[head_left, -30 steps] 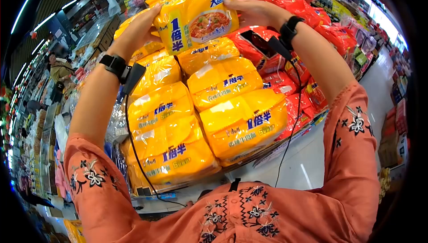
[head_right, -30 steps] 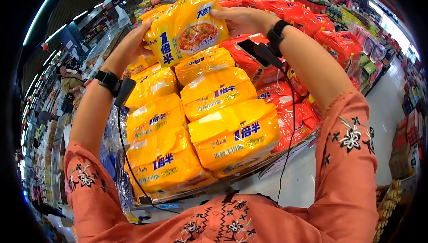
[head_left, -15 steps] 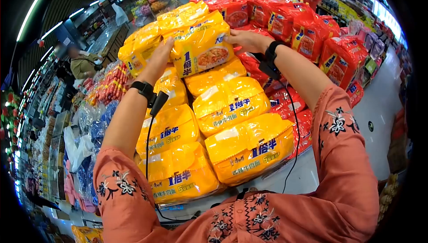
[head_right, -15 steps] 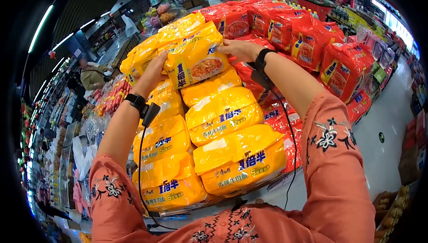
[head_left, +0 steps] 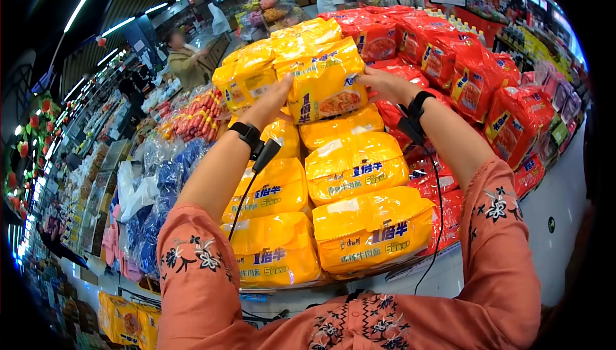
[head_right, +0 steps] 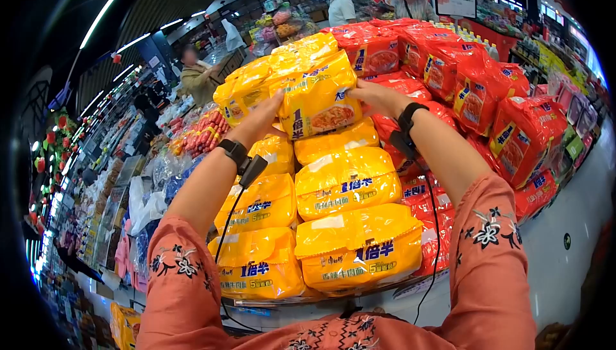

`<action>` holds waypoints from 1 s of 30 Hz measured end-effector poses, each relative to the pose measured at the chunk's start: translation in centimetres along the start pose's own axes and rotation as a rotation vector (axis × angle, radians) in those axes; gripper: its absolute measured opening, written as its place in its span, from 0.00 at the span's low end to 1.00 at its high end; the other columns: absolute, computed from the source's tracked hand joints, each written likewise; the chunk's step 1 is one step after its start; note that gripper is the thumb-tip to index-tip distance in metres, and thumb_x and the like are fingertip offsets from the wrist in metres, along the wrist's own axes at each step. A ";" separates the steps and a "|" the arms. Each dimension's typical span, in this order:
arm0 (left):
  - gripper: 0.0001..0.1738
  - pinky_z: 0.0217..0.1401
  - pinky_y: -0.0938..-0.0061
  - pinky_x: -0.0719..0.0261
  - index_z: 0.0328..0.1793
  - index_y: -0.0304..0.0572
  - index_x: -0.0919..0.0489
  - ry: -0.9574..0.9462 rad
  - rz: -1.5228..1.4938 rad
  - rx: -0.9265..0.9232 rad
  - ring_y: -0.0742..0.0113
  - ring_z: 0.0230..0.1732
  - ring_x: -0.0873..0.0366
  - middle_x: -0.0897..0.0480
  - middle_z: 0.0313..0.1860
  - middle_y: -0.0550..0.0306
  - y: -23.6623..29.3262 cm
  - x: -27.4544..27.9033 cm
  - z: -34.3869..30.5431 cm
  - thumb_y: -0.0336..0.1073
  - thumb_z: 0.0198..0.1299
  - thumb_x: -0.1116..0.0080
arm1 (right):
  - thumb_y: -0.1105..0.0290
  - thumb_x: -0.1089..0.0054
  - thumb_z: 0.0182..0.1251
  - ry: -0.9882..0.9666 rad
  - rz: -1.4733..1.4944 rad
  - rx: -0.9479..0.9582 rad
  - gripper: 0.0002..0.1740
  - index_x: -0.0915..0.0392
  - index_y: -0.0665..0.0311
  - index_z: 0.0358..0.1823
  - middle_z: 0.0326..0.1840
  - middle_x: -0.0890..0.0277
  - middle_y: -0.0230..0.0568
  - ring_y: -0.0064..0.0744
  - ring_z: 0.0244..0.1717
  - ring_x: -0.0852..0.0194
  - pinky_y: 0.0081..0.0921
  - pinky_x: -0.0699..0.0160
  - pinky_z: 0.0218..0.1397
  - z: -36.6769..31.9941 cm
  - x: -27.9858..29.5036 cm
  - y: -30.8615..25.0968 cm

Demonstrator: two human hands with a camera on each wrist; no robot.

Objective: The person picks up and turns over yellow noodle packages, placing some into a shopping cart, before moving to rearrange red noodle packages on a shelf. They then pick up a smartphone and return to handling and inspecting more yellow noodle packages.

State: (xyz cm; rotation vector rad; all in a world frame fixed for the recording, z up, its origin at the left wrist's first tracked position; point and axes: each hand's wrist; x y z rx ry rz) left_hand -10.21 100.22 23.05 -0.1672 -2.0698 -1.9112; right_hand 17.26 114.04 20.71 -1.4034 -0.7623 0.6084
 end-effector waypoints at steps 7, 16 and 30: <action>0.52 0.71 0.35 0.34 0.84 0.48 0.49 -0.059 0.136 0.112 0.29 0.79 0.48 0.48 0.82 0.34 2.4 2.2 -1.9 0.76 0.66 0.58 | 0.51 0.48 0.75 0.015 -0.234 0.003 0.32 0.39 0.56 0.75 0.72 0.33 0.41 0.41 0.72 0.35 0.49 0.28 0.68 -1.1 0.5 -0.4; 0.49 0.68 0.53 0.26 0.81 0.38 0.43 0.126 0.248 -0.121 0.49 0.69 0.29 0.35 0.75 0.36 10.4 6.5 -16.4 0.70 0.68 0.52 | 0.51 0.45 0.74 0.025 -0.189 0.213 0.34 0.35 0.69 0.71 0.64 0.28 0.47 0.35 0.65 0.28 0.32 0.26 0.65 -10.3 -1.4 -5.0; 0.35 0.60 0.64 0.21 0.77 0.37 0.35 0.909 0.120 -0.225 0.56 0.59 0.18 0.23 0.65 0.43 0.5 9.4 -44.8 0.55 0.74 0.50 | 0.55 0.48 0.77 -0.178 0.110 0.413 0.30 0.34 0.72 0.69 0.59 0.22 0.50 0.38 0.60 0.21 0.36 0.23 0.65 -29.4 -9.2 -8.4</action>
Point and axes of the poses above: each hand's wrist, its own z-axis towards the middle knuckle, its own x-axis out of the back of the hand, y = z × x
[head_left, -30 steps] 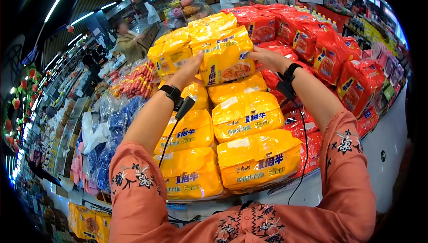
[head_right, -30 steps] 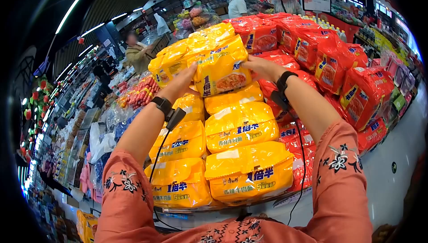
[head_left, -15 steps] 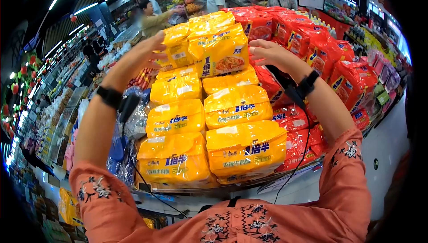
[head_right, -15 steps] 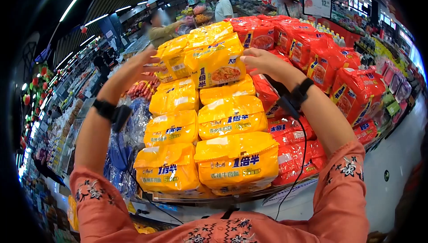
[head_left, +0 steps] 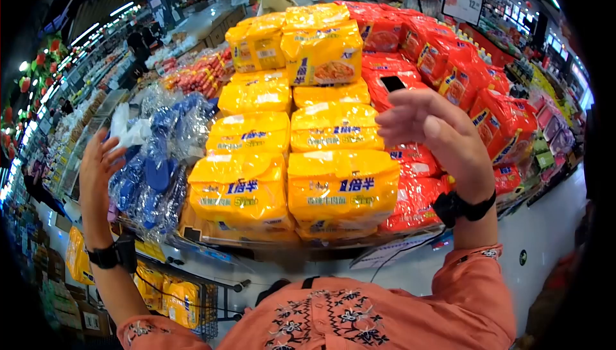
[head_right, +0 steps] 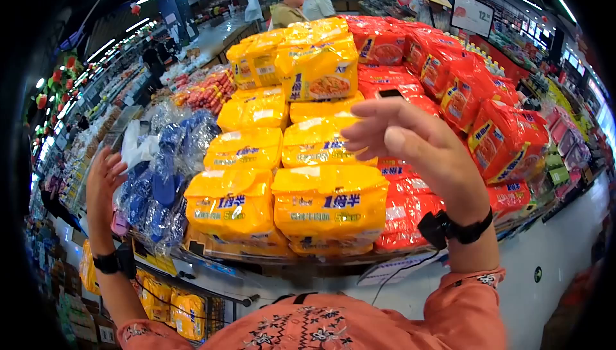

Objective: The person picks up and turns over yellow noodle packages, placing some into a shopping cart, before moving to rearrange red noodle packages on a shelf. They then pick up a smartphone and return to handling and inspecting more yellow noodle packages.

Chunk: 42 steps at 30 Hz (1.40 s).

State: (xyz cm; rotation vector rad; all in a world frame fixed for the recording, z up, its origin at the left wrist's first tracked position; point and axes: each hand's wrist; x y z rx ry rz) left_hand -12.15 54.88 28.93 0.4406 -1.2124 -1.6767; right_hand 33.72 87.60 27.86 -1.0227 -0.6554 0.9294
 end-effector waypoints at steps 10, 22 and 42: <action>0.39 0.53 0.62 0.21 0.74 0.37 0.33 0.357 -0.053 0.463 0.59 0.55 0.20 0.22 0.60 0.49 -18.8 16.1 -13.2 0.61 0.70 0.47 | 0.59 0.49 0.80 -0.598 0.389 -0.488 0.24 0.31 0.71 0.66 0.57 0.21 0.47 0.30 0.58 0.21 0.28 0.22 0.61 -3.2 -15.3 5.9; 0.38 0.70 0.61 0.31 0.78 0.38 0.37 0.400 0.502 0.734 0.48 0.74 0.34 0.34 0.76 0.42 -36.4 38.1 -24.9 0.58 0.73 0.50 | 0.57 0.49 0.78 -0.710 0.365 -0.763 0.18 0.25 0.64 0.54 0.46 0.19 0.38 0.26 0.42 0.19 0.23 0.18 0.43 5.1 -42.1 24.9; 0.22 0.58 0.69 0.24 0.65 0.36 0.24 0.748 0.563 0.424 0.65 0.56 0.22 0.20 0.58 0.52 -25.2 40.2 -31.5 0.44 0.76 0.48 | 0.57 0.48 0.78 -0.647 0.341 -1.056 0.21 0.25 0.68 0.58 0.48 0.19 0.43 0.31 0.45 0.18 0.29 0.16 0.50 6.9 -56.5 31.3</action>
Point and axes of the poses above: each hand's wrist, its own z-axis towards the middle knuckle, its own x-axis out of the back of the hand, y = z × x
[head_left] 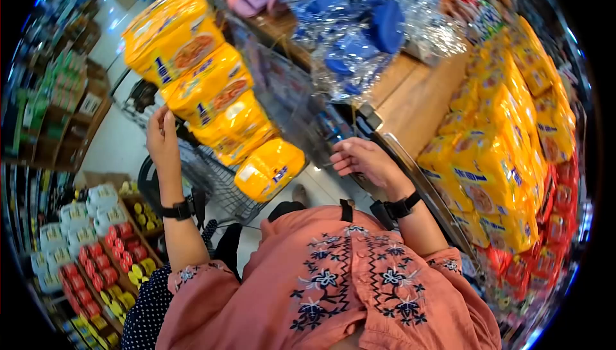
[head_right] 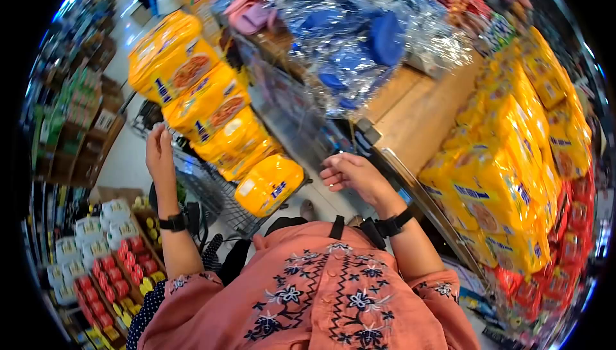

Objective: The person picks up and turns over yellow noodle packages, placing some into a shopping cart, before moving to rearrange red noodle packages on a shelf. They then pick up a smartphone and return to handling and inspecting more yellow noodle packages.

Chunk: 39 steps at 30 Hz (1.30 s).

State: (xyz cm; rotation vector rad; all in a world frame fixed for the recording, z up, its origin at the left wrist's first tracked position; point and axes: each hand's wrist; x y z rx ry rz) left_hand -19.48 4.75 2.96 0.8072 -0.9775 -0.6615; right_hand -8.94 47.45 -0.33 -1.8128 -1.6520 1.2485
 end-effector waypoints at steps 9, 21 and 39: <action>0.35 0.69 0.65 0.29 0.72 0.30 0.33 0.308 -0.072 -0.119 0.55 0.68 0.28 0.27 0.69 0.41 -0.7 3.2 10.5 0.46 0.68 0.37 | 0.58 0.48 0.78 -0.043 -0.038 -0.026 0.18 0.26 0.67 0.55 0.47 0.20 0.44 0.34 0.45 0.18 0.33 0.17 0.52 2.1 -0.8 -0.4; 0.34 0.35 0.73 0.30 0.52 0.32 0.19 0.230 -0.012 0.122 0.71 0.32 0.29 0.21 0.35 0.58 -3.5 1.9 21.2 0.62 0.68 0.45 | 0.60 0.50 0.78 0.080 -0.051 -0.004 0.18 0.25 0.68 0.56 0.48 0.19 0.46 0.34 0.45 0.18 0.31 0.16 0.51 0.0 1.1 -1.8; 0.22 0.30 0.76 0.33 0.37 0.43 0.24 -0.140 0.253 0.204 0.73 0.26 0.30 0.25 0.27 0.60 0.1 5.4 21.2 0.55 0.70 0.44 | 0.56 0.50 0.78 0.055 -0.087 -0.083 0.21 0.26 0.67 0.58 0.47 0.17 0.44 0.31 0.45 0.18 0.30 0.16 0.50 3.9 7.0 -2.6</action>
Point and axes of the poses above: each hand's wrist, its own z-axis towards the middle knuckle, its own x-axis out of the back of the hand, y = z × x
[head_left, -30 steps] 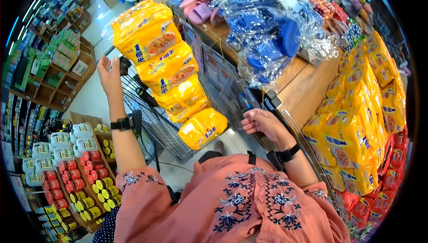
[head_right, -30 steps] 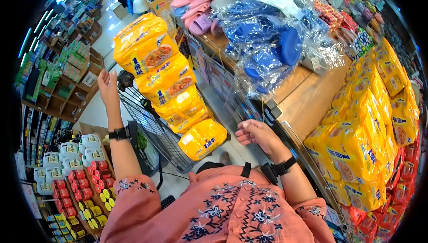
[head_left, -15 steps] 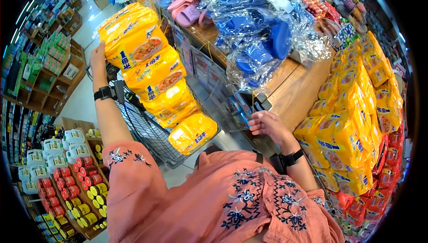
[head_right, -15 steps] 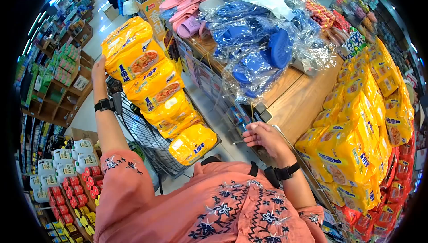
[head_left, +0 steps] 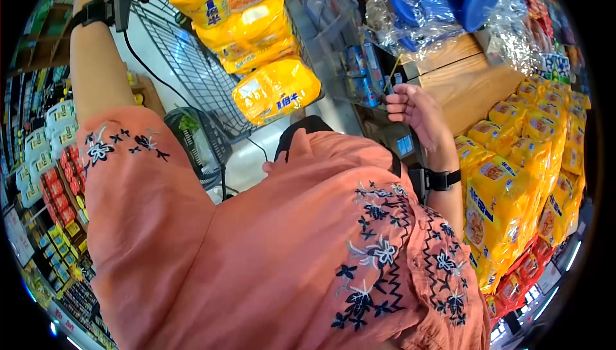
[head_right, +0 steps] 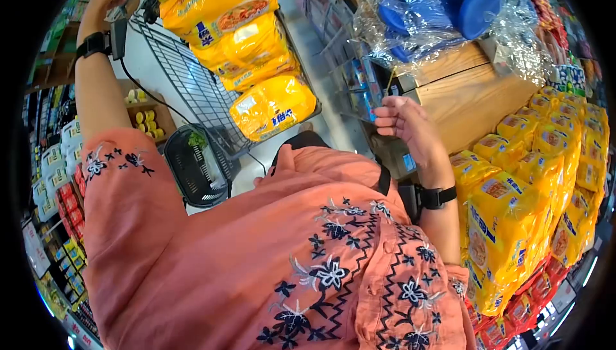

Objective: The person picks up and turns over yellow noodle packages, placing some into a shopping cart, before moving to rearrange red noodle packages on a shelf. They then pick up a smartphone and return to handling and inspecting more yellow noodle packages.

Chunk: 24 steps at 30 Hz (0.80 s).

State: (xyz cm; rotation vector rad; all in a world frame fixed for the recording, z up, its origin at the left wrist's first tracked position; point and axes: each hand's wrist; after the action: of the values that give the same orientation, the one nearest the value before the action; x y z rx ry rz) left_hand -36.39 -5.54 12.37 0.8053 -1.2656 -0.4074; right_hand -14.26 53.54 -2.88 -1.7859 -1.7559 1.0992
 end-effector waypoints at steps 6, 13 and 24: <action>0.22 0.33 0.77 0.28 0.44 0.40 0.22 -0.148 -0.005 0.065 0.72 0.29 0.25 0.21 0.33 0.59 -0.6 0.8 1.4 0.54 0.72 0.46 | 0.56 0.50 0.78 -0.015 -0.036 -0.030 0.22 0.26 0.68 0.59 0.47 0.17 0.44 0.32 0.45 0.17 0.30 0.16 0.50 0.5 -0.2 -0.6; 0.19 0.28 0.83 0.25 0.39 0.48 0.21 -0.239 -0.319 0.068 0.78 0.24 0.27 0.25 0.26 0.68 -4.1 -0.1 4.8 0.56 0.64 0.38 | 0.57 0.53 0.79 0.007 0.017 0.012 0.20 0.27 0.66 0.58 0.48 0.18 0.44 0.34 0.44 0.17 0.33 0.15 0.49 0.5 -0.1 0.0; 0.15 0.34 0.81 0.34 0.32 0.46 0.28 0.132 -0.535 -0.270 0.80 0.29 0.33 0.28 0.27 0.69 1.3 -3.4 -3.4 0.43 0.72 0.47 | 0.60 0.51 0.79 -0.067 -0.010 -0.001 0.17 0.26 0.67 0.55 0.48 0.19 0.44 0.32 0.44 0.19 0.29 0.17 0.49 0.6 -5.1 -1.5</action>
State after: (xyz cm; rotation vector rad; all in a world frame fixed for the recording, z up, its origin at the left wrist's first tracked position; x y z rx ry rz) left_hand -34.30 -1.30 10.71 0.9161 -0.8366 -0.9190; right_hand -15.19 48.67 -0.80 -1.7577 -1.8027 1.1666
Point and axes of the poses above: each hand's wrist, its own z-axis towards the middle knuckle, its own x-axis out of the back of the hand, y = z × x
